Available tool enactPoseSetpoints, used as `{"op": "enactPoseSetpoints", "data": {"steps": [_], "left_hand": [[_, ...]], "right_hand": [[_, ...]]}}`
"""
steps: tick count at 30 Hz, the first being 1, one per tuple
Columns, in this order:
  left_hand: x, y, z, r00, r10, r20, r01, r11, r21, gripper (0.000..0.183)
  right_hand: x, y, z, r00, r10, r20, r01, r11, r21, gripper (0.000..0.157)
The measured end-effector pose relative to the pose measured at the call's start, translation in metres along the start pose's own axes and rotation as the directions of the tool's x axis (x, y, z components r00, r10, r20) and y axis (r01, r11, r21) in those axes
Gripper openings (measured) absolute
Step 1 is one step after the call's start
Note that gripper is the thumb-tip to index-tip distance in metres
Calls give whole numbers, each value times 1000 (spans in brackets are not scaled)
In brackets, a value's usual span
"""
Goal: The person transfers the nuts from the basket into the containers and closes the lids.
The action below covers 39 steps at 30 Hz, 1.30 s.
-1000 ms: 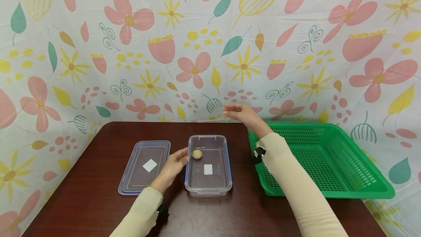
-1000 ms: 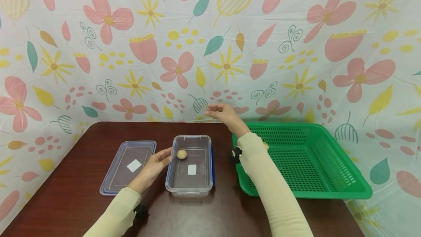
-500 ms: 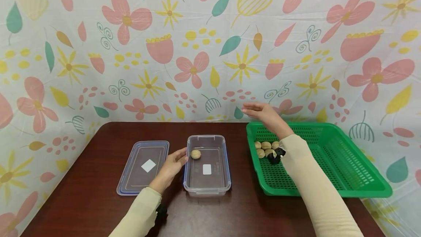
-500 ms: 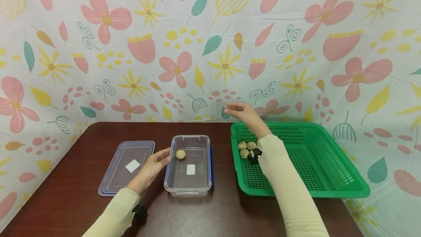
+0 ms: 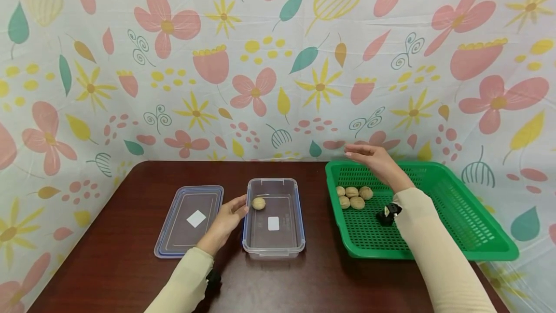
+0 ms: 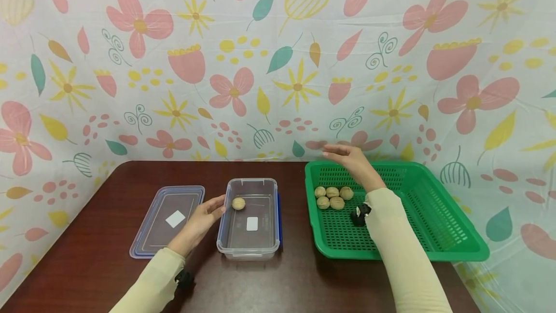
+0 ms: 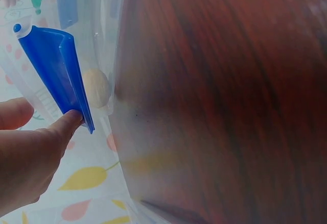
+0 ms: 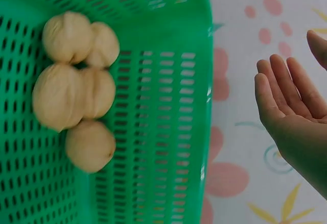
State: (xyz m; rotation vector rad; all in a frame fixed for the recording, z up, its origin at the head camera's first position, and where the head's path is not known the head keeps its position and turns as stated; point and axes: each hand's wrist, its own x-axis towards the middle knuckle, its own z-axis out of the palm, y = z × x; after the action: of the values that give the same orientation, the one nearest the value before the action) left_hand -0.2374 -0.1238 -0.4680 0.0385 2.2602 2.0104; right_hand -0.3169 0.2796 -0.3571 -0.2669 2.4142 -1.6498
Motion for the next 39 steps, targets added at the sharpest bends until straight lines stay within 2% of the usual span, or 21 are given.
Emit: {"op": "enactPoseSetpoints", "data": {"steps": [11,16,22,29,39], "left_hand": [[1,1,-1,1000,9,5,-9,1000,-1,44],[0,2,-1,1000,5,10,-5,1000,-2,45],[0,0,-1,1000,6,14,-6,1000,0,45],[-1,1,-1,1000,3,18,-3,1000,3,45],[-2,1,0,1000,-3,19,3,1000,7,45]], "right_hand": [[-9,35,-20,995,101,-7,-101,994,38,69],[-9,51,-29,993,119,-8,-119,993,24,71],[-10,67,-36,989,147,14,-147,989,17,64],[-12,85,-39,981,180,70,-179,984,-18,61],[-12,102,-41,953,292,79,-283,953,-112,58]]}}
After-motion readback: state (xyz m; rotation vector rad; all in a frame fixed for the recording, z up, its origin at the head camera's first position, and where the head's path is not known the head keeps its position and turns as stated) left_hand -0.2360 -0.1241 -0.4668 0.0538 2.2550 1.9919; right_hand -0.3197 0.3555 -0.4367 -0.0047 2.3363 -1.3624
